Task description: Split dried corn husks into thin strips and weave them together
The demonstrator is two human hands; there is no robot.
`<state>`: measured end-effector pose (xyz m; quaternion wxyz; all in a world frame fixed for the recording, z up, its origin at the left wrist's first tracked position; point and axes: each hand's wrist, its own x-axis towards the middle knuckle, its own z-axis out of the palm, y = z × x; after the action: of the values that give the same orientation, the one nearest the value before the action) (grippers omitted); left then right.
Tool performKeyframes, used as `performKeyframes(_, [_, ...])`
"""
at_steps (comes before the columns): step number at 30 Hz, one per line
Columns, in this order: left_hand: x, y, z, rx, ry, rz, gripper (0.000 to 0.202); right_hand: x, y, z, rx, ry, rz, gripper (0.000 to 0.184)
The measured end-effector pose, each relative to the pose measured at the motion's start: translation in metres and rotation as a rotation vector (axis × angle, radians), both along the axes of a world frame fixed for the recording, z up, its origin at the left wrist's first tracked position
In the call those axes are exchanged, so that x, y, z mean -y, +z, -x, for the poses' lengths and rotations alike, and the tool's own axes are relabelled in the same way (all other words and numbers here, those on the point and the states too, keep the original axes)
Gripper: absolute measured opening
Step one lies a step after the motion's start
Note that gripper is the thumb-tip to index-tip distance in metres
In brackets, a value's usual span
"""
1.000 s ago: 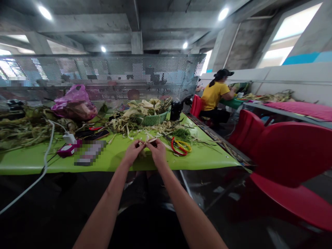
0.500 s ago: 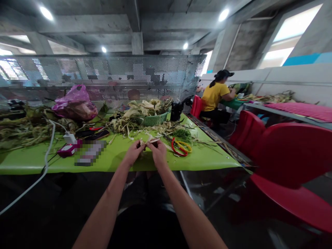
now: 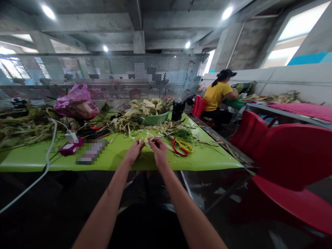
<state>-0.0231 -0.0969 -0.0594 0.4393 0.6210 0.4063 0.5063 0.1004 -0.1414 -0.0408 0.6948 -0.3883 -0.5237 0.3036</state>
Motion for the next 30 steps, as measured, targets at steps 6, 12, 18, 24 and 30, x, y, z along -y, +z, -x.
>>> performKeyframes(6, [0.002,0.002,0.001,0.009,-0.001,-0.032,0.017,-0.006,-0.005,-0.002,0.163,0.008,-0.037,0.020])
performKeyframes(12, [0.003,0.002,0.002,0.003,0.006,-0.054,0.014,-0.010,-0.004,-0.004,0.327,-0.042,-0.060,0.019])
performKeyframes(18, [0.004,0.004,0.005,-0.028,-0.023,-0.102,0.014,-0.012,-0.006,-0.005,0.373,-0.062,-0.004,0.021])
performKeyframes(24, [0.006,0.004,0.006,-0.103,0.010,-0.123,0.007,-0.015,-0.009,-0.006,0.426,-0.076,0.003,0.023])
performKeyframes(30, [0.006,0.003,0.008,-0.165,0.025,-0.145,0.002,-0.019,-0.013,-0.008,0.507,-0.104,0.010,0.024])
